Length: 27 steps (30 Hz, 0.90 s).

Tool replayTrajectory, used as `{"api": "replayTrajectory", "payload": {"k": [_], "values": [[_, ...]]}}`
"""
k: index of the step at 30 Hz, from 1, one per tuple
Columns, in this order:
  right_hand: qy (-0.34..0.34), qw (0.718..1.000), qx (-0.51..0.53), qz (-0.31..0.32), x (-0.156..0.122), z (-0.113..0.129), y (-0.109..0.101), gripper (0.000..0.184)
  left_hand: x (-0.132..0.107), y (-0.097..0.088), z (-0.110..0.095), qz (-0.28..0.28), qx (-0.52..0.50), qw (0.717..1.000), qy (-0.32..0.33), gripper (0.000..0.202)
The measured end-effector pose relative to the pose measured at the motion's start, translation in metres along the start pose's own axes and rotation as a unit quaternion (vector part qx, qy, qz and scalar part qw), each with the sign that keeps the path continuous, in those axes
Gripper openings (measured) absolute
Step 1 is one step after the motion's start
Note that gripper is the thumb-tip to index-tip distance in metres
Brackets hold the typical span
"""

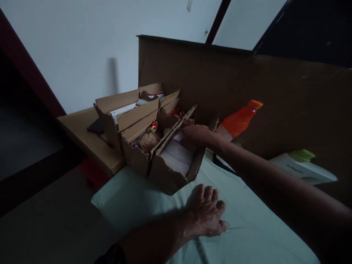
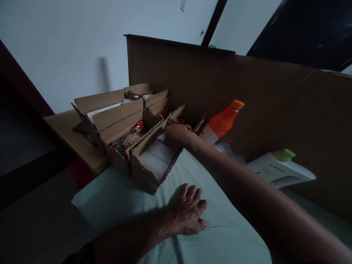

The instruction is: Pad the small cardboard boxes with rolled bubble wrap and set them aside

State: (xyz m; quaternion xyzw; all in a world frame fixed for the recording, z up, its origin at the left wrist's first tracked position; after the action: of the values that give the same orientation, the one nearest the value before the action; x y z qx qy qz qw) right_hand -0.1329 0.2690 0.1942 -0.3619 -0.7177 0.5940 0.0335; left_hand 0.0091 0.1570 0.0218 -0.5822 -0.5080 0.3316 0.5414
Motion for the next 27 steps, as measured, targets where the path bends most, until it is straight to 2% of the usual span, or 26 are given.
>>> {"api": "replayTrajectory", "payload": {"k": [4,7,10,12,13,14,16,17,18,19,20,21,22,23,24,27], "values": [[-0.017,1.0,0.015,0.006,0.018,-0.009,0.01,0.04,-0.001,-0.005,0.0,0.006,-0.008,1.0,-0.004,0.047],[-0.029,0.999,0.032,-0.006,0.017,-0.005,0.008,0.035,-0.002,-0.008,0.001,0.007,-0.011,1.0,-0.001,0.047],[-0.027,0.997,0.051,-0.046,0.001,-0.005,-0.004,0.019,-0.002,-0.005,0.001,0.003,-0.017,1.0,0.009,0.048],[-0.033,0.985,0.123,-0.116,-0.023,-0.017,-0.018,0.014,-0.001,0.0,0.001,0.004,-0.036,0.999,0.015,0.049],[-0.046,0.967,0.192,-0.163,-0.039,-0.028,-0.026,0.013,0.0,0.003,0.001,0.009,-0.056,0.998,0.016,0.048],[-0.068,0.935,0.279,-0.21,-0.057,-0.041,-0.031,0.013,0.001,0.007,0.002,0.014,-0.09,0.996,0.011,0.048],[-0.118,0.832,0.465,-0.278,-0.096,-0.072,-0.036,0.015,0.004,0.012,0.006,0.002,-0.223,0.975,-0.014,0.054],[-0.131,0.778,0.541,-0.29,-0.116,-0.088,-0.033,0.016,0.005,0.014,0.01,-0.015,-0.339,0.94,-0.034,0.061],[-0.132,0.728,0.604,-0.296,-0.134,-0.102,-0.026,0.018,0.006,0.016,0.014,-0.035,-0.472,0.879,-0.053,0.068],[-0.12,0.686,0.652,-0.298,-0.15,-0.116,-0.015,0.02,0.008,0.017,0.019,-0.051,-0.595,0.799,-0.07,0.075],[-0.1,0.654,0.688,-0.298,-0.164,-0.127,-0.001,0.022,0.009,0.017,0.022,-0.059,-0.692,0.715,-0.08,0.08],[-0.074,0.63,0.714,-0.296,-0.175,-0.136,0.017,0.025,0.011,0.017,0.026,-0.057,-0.76,0.642,-0.085,0.083],[-0.044,0.613,0.733,-0.29,-0.184,-0.144,0.039,0.028,0.012,0.014,0.028,-0.047,-0.799,0.594,-0.083,0.084],[-0.014,0.603,0.747,-0.279,-0.189,-0.149,0.064,0.032,0.012,0.012,0.03,-0.031,-0.824,0.561,-0.077,0.085],[0.015,0.596,0.758,-0.265,-0.192,-0.152,0.091,0.037,0.012,0.009,0.031,-0.011,-0.845,0.531,-0.068,0.085],[0.069,0.584,0.777,-0.224,-0.192,-0.149,0.176,0.049,0.009,0.002,0.028,0.053,-0.915,0.398,-0.035,0.085]]}}
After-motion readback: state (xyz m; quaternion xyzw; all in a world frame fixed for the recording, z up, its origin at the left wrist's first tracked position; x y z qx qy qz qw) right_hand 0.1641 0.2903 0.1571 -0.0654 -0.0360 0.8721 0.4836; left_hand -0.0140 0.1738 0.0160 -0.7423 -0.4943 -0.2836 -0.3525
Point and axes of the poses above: each hand's wrist, its own x-axis towards the middle knuckle, its own y-axis out of the palm, z = x × y, the point moved 3 cm from there along x, towards the middle knuckle, and after that the axes turned 11 degrees about z, right-handed, at the moved point
